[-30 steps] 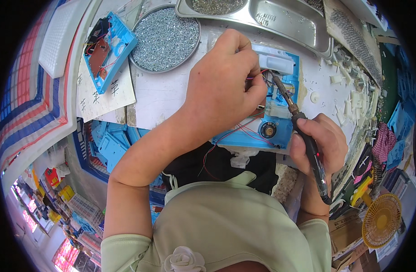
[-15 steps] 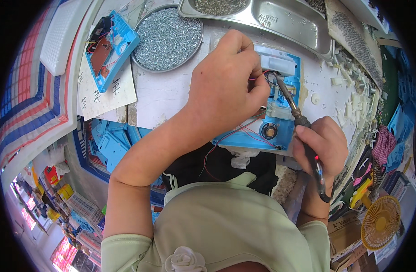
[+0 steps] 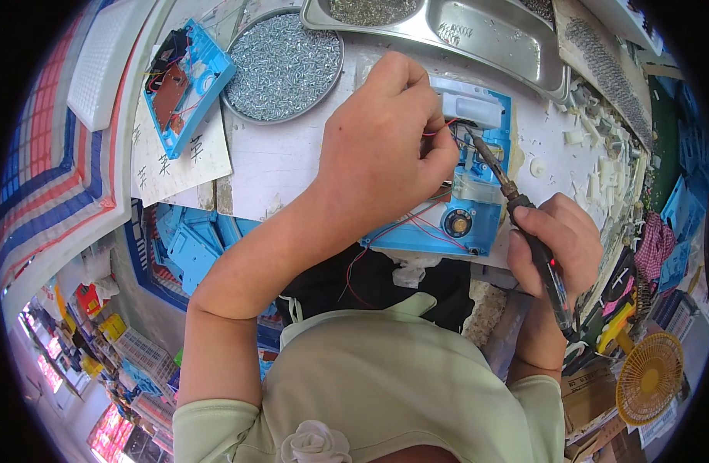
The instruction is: The recorder is assembling an electronic device by soldering wires, installing components like a speaker, and securing the blue plastic casing with an electric screwdriver.
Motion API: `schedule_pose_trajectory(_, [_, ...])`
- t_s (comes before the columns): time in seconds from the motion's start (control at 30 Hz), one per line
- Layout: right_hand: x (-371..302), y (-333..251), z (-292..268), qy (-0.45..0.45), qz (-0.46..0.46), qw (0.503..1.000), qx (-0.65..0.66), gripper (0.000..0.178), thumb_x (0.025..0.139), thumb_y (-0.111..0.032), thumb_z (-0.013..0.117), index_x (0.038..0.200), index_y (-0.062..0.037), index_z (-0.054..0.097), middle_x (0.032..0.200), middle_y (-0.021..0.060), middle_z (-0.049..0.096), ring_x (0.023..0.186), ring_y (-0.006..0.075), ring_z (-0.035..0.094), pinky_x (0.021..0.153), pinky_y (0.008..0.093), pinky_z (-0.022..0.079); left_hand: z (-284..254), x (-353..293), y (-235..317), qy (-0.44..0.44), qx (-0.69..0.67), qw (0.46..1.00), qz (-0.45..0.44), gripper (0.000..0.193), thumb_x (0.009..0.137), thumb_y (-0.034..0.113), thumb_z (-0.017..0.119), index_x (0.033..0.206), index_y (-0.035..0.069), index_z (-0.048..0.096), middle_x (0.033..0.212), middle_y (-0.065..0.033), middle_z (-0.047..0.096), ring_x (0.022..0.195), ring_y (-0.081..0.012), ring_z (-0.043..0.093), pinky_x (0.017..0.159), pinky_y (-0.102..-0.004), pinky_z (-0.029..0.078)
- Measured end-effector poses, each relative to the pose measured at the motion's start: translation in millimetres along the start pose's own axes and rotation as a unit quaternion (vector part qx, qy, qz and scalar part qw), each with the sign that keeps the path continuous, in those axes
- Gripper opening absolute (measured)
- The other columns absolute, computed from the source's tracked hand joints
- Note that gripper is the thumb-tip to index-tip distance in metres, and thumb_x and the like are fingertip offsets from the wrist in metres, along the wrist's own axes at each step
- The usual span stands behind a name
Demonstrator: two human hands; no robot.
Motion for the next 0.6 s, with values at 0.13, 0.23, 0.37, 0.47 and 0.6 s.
schedule_pose_trajectory(0.13, [1.0,2.3,0.8,-0.005,-0.004,1.0,0.004,0.031,0.072,-0.001,0.078,0.102,-0.0051,0.073,0.063,0.0039,0.054,0.051,0.0214,0.05,0.048,0.0328,0.036,1.1,-0.5,-0.5,0.018,0.015,0.999,0.023,0.011,0.073,-0.002,0.075,0.077,-0.001,0.064,0.094,-0.0103,0.057,0.073,-0.0202,0.063,0.062,-0.0304,0.055])
schedule_pose_trajectory(0.23, [1.9,3.9,2.5,-0.013,-0.007,1.0,0.003,0.03,0.073,-0.002,0.078,0.102,-0.0049,0.073,0.063,0.0038,0.054,0.051,0.0211,0.049,0.048,0.0328,0.036,1.8,-0.7,0.3,0.023,0.018,0.999,0.02,0.012,0.073,-0.002,0.076,0.077,-0.001,0.064,0.093,-0.0102,0.056,0.073,-0.0208,0.062,0.062,-0.0306,0.055])
schedule_pose_trajectory(0.37, [5.1,4.4,5.3,-0.01,-0.012,1.0,0.0,0.028,0.073,-0.002,0.078,0.101,-0.0052,0.074,0.062,0.0036,0.053,0.05,0.0211,0.049,0.048,0.033,0.036,2.4,-1.9,-1.5,0.025,0.016,0.999,0.025,0.013,0.073,-0.002,0.076,0.077,-0.001,0.064,0.093,-0.0098,0.056,0.072,-0.0199,0.061,0.062,-0.0299,0.055])
schedule_pose_trajectory(0.47, [6.7,4.4,5.9,-0.01,-0.009,1.0,-0.003,0.028,0.072,-0.003,0.079,0.1,-0.0053,0.075,0.062,0.0034,0.053,0.05,0.0211,0.049,0.047,0.0329,0.036,3.0,-2.5,-2.2,0.027,0.007,0.999,0.022,0.014,0.073,-0.002,0.077,0.078,-0.001,0.064,0.093,-0.0094,0.056,0.073,-0.0194,0.061,0.062,-0.0294,0.054])
schedule_pose_trajectory(0.6, [6.7,5.7,6.9,-0.005,-0.013,1.0,-0.007,0.028,0.072,-0.003,0.079,0.099,-0.0056,0.075,0.062,0.0034,0.052,0.051,0.0211,0.049,0.047,0.0329,0.036,3.0,-2.5,-1.1,0.032,0.01,0.999,0.023,0.014,0.072,-0.002,0.077,0.078,-0.001,0.064,0.093,-0.0092,0.056,0.074,-0.0194,0.061,0.062,-0.0293,0.054])
Point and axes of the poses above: each hand's wrist, its own x-axis towards the middle knuckle, its own z-axis out of the palm, y = z × x, the point moved 4 cm from there along x, towards the middle knuckle
